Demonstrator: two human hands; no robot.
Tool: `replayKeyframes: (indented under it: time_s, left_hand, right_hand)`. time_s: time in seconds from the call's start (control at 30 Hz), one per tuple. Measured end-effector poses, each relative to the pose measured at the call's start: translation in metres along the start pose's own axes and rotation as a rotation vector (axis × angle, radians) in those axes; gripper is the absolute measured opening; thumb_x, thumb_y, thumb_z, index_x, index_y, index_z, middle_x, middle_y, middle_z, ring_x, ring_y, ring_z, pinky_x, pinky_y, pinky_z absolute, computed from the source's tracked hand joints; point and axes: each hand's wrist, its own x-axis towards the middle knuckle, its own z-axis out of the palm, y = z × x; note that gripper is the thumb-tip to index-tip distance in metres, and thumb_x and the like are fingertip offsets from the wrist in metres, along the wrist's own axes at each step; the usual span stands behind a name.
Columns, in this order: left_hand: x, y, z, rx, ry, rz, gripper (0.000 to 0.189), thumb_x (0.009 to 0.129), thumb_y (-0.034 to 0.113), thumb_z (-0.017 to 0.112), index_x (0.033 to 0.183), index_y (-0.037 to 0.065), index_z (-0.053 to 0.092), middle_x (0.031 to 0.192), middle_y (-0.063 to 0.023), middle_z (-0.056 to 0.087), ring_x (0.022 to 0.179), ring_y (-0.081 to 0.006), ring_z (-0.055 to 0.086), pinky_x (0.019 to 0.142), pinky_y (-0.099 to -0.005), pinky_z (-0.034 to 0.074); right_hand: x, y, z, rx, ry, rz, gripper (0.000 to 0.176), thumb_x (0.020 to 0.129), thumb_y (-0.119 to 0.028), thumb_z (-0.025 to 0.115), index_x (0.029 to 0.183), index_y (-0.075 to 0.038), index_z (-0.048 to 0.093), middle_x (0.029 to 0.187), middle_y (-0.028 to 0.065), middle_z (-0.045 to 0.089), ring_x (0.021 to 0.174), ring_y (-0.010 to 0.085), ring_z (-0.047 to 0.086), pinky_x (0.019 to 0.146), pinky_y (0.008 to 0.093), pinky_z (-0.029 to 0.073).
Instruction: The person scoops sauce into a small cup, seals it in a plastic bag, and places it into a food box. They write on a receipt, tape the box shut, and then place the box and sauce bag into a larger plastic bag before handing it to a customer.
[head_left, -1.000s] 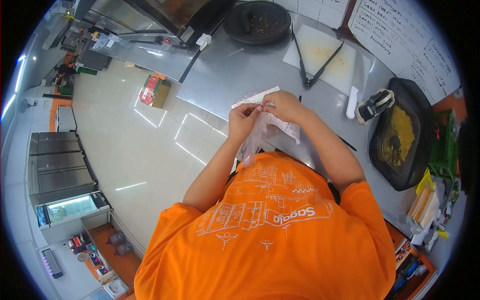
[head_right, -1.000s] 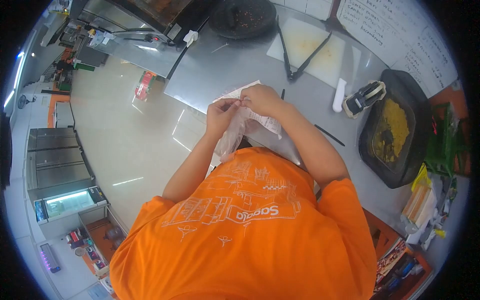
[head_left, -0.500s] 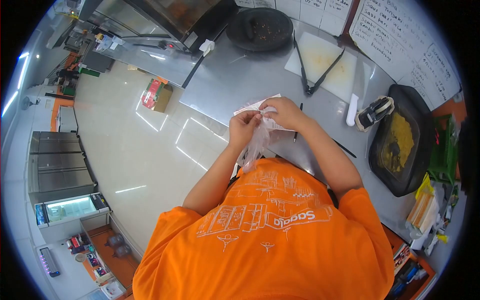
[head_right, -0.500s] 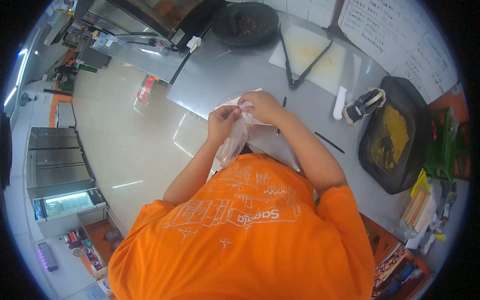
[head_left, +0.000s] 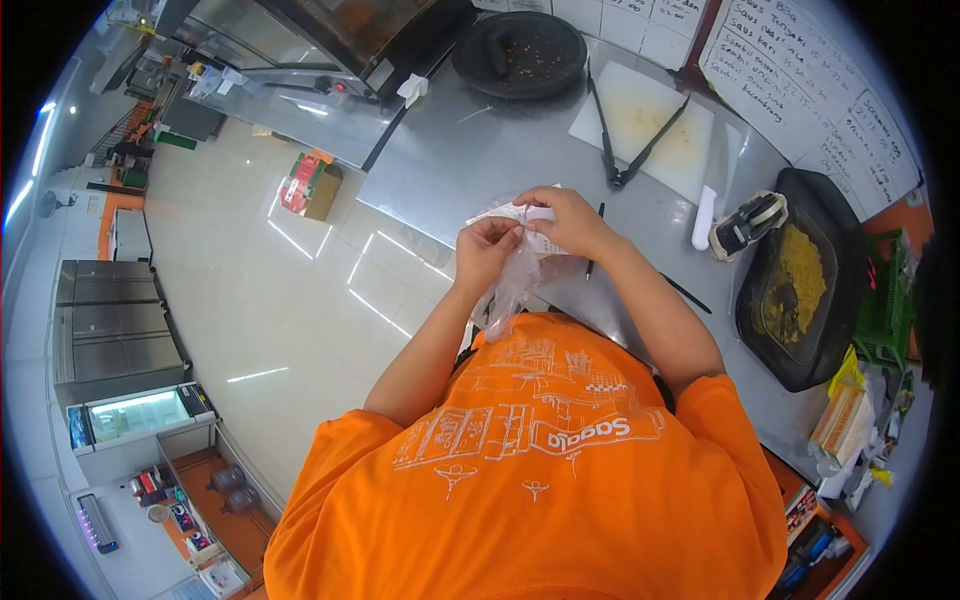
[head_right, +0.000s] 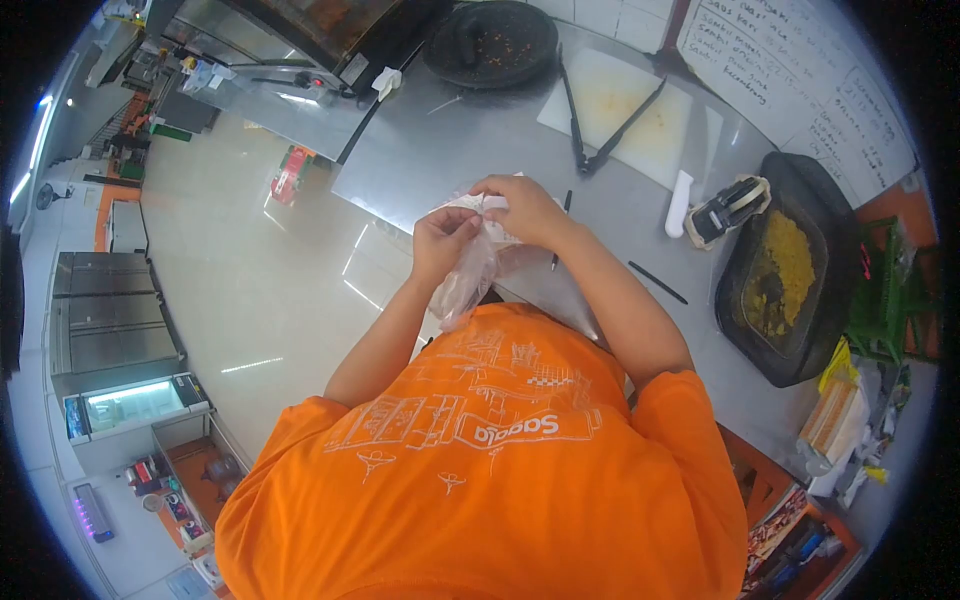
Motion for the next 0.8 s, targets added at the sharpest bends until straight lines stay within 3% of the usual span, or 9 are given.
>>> replayKeyframes:
  time_s: [0.13, 0.3, 0.6, 0.67, 0.8]
  left_hand:
    - [0.001, -0.001, 0.000, -0.018, -0.001, -0.004, 0.018, 0.087, 0.010, 0.073, 0.099, -0.004, 0.069, 0.086, -0.0063, 0.072, 0.075, -0.0094, 0.065, 0.068, -0.0237, 0.053]
    - [0.003, -0.003, 0.002, -0.038, 0.009, -0.005, 0.018, 0.087, 0.010, 0.073, 0.099, -0.004, 0.069, 0.085, -0.0067, 0.072, 0.073, -0.0096, 0.066, 0.067, -0.0234, 0.052]
    - [0.009, -0.008, 0.008, -0.041, 0.019, -0.050, 0.022, 0.087, 0.009, 0.073, 0.104, -0.003, 0.067, 0.083, -0.0050, 0.070, 0.071, -0.0095, 0.065, 0.062, -0.0231, 0.051]
    - [0.005, -0.008, 0.014, -0.068, 0.126, 0.051, 0.030, 0.086, 0.008, 0.074, 0.111, -0.004, 0.062, 0.091, -0.0063, 0.068, 0.073, -0.0103, 0.065, 0.062, -0.0236, 0.051]
    - [0.000, -0.009, 0.016, -0.046, 0.212, 0.033, 0.035, 0.084, 0.004, 0.076, 0.113, -0.003, 0.057, 0.100, -0.0075, 0.064, 0.075, -0.0123, 0.065, 0.062, -0.0238, 0.051]
  right_hand:
    - [0.002, 0.004, 0.001, -0.017, 0.025, -0.053, 0.027, 0.078, -0.007, 0.070, 0.105, -0.008, 0.068, 0.106, 0.0139, 0.070, 0.102, 0.0343, 0.064, 0.092, 0.0408, 0.048]
    - [0.004, 0.004, 0.000, -0.059, -0.023, 0.019, 0.016, 0.078, -0.010, 0.072, 0.092, -0.007, 0.065, 0.097, 0.0128, 0.071, 0.096, 0.0355, 0.064, 0.087, 0.0421, 0.049]
    - [0.000, 0.007, 0.010, -0.086, 0.073, -0.144, 0.013, 0.078, -0.009, 0.069, 0.090, -0.007, 0.063, 0.091, 0.0133, 0.068, 0.089, 0.0383, 0.062, 0.078, 0.0443, 0.048]
    - [-0.002, 0.007, 0.012, -0.101, 0.088, -0.172, 0.013, 0.079, -0.008, 0.069, 0.090, -0.007, 0.063, 0.091, 0.0113, 0.068, 0.089, 0.0353, 0.063, 0.081, 0.0423, 0.048]
    - [-0.008, 0.003, 0.015, -0.074, 0.155, -0.176, 0.013, 0.079, -0.007, 0.068, 0.091, -0.008, 0.062, 0.092, 0.0092, 0.067, 0.089, 0.0325, 0.063, 0.082, 0.0407, 0.049]
